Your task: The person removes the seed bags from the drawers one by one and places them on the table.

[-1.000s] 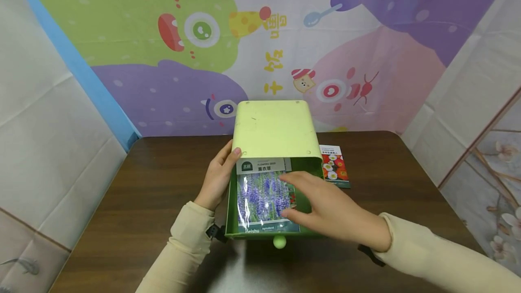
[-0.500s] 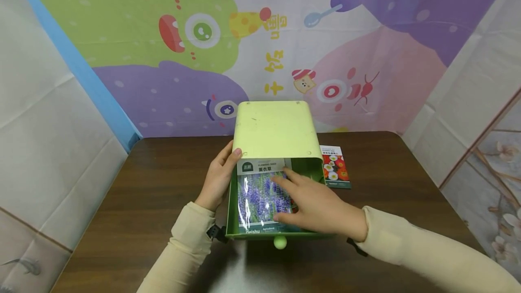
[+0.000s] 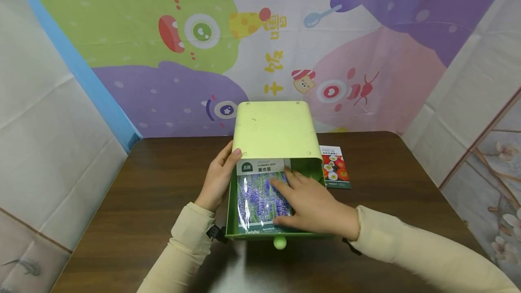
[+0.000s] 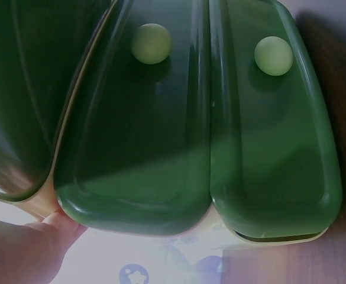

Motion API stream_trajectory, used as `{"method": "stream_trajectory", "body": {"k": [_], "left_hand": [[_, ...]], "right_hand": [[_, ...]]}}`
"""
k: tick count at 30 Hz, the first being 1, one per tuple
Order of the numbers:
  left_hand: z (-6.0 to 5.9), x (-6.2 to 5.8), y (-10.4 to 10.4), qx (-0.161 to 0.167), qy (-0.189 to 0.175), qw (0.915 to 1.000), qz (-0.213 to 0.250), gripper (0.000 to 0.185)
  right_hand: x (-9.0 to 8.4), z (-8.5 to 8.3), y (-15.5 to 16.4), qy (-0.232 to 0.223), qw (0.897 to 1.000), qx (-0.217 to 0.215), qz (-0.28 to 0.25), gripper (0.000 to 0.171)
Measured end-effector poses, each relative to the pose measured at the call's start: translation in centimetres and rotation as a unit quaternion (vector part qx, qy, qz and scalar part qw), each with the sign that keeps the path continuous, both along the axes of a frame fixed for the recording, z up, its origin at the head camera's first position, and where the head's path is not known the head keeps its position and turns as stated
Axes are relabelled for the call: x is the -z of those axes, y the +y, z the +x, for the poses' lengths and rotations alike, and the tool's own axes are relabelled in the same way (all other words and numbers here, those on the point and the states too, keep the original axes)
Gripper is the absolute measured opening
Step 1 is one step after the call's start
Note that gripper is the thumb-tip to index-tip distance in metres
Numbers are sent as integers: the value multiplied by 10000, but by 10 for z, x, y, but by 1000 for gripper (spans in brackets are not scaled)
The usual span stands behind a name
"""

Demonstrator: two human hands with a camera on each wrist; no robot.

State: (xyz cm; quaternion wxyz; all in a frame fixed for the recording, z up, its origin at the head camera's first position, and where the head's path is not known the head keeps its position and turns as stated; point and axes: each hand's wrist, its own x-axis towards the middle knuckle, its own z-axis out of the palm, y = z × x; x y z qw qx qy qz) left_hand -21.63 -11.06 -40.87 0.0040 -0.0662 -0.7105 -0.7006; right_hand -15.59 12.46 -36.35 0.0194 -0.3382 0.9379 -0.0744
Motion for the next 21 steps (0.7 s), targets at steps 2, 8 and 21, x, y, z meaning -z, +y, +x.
{"method": "stream_trajectory", "body": {"k": [2,8,21], "left_hand": [[0,0,0,15,-2,10000,22,64],[0,0,0,32,-32,10000,88,65],[0,0,0,1,-4,10000,27,64]], "right_hand": [[1,-1,0,26,9999,29,95,87],[1,-2,-2,-26,9999,122,57,87],[0,0,0,-323,9980,298,-456,85]]}}
